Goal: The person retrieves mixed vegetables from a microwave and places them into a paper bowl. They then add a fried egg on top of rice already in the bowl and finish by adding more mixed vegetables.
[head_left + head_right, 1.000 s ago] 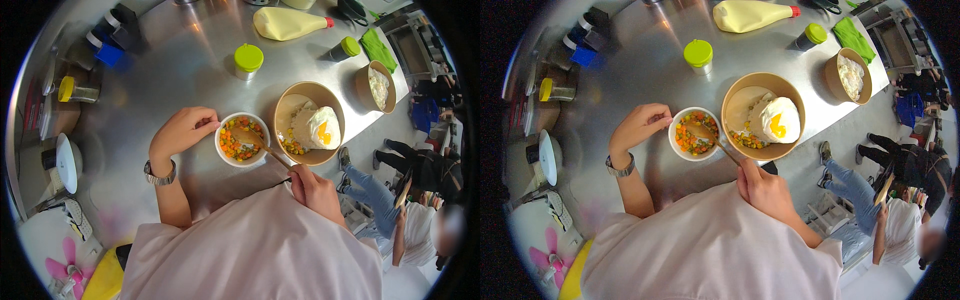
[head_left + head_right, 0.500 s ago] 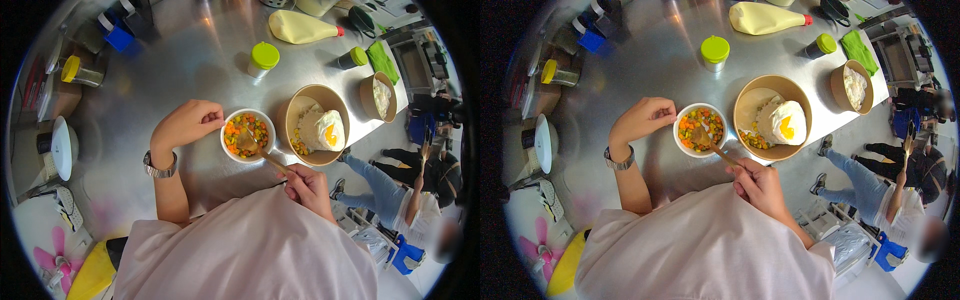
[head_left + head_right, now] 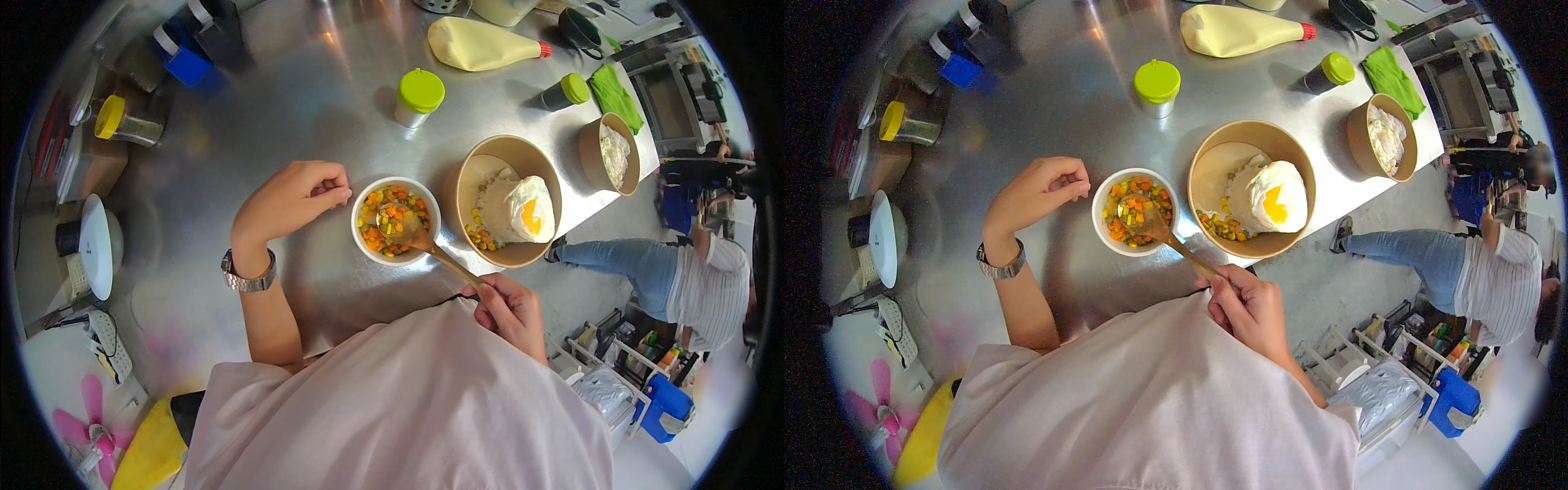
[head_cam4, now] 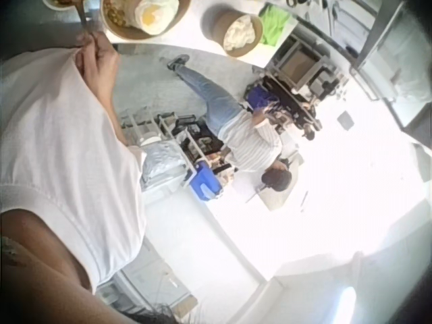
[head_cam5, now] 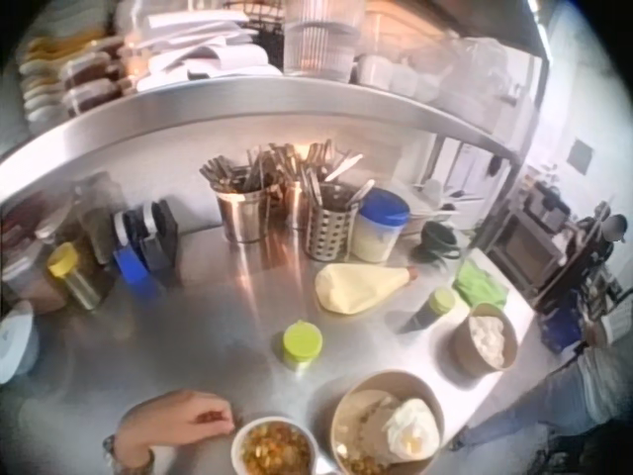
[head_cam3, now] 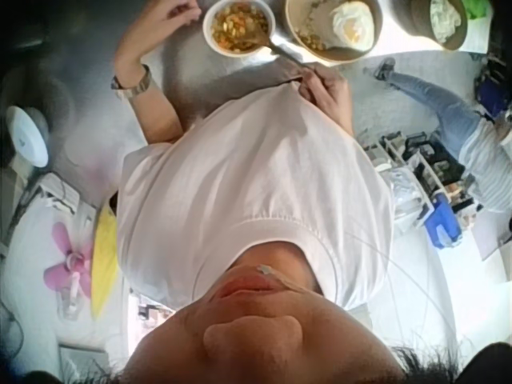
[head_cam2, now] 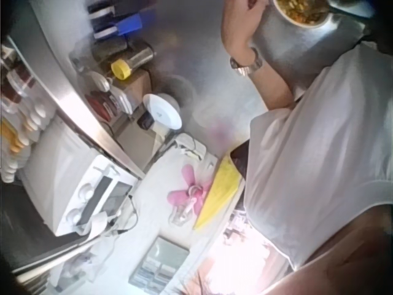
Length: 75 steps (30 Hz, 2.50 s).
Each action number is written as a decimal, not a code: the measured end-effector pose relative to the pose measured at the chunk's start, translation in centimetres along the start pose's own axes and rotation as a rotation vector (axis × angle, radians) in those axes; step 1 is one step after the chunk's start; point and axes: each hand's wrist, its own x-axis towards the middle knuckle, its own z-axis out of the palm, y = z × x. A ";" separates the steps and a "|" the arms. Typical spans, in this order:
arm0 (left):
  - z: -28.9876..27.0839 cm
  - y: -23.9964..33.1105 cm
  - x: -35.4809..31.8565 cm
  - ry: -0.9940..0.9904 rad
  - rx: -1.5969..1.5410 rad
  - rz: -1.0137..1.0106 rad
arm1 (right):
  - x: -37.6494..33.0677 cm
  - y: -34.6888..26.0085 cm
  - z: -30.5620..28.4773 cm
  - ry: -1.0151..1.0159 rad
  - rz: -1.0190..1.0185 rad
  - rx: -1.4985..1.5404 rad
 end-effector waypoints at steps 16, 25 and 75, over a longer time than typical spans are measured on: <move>-0.3 -0.1 -0.3 0.053 -0.006 -0.007 | -2.7 -2.2 -3.8 -0.029 0.123 0.271; -0.5 0.6 -0.2 0.027 0.041 -0.033 | -5.3 -2.1 -6.3 0.217 0.025 0.151; -0.9 0.4 -0.7 0.014 -0.013 -0.013 | -3.5 -1.8 -4.2 0.283 -0.656 -1.089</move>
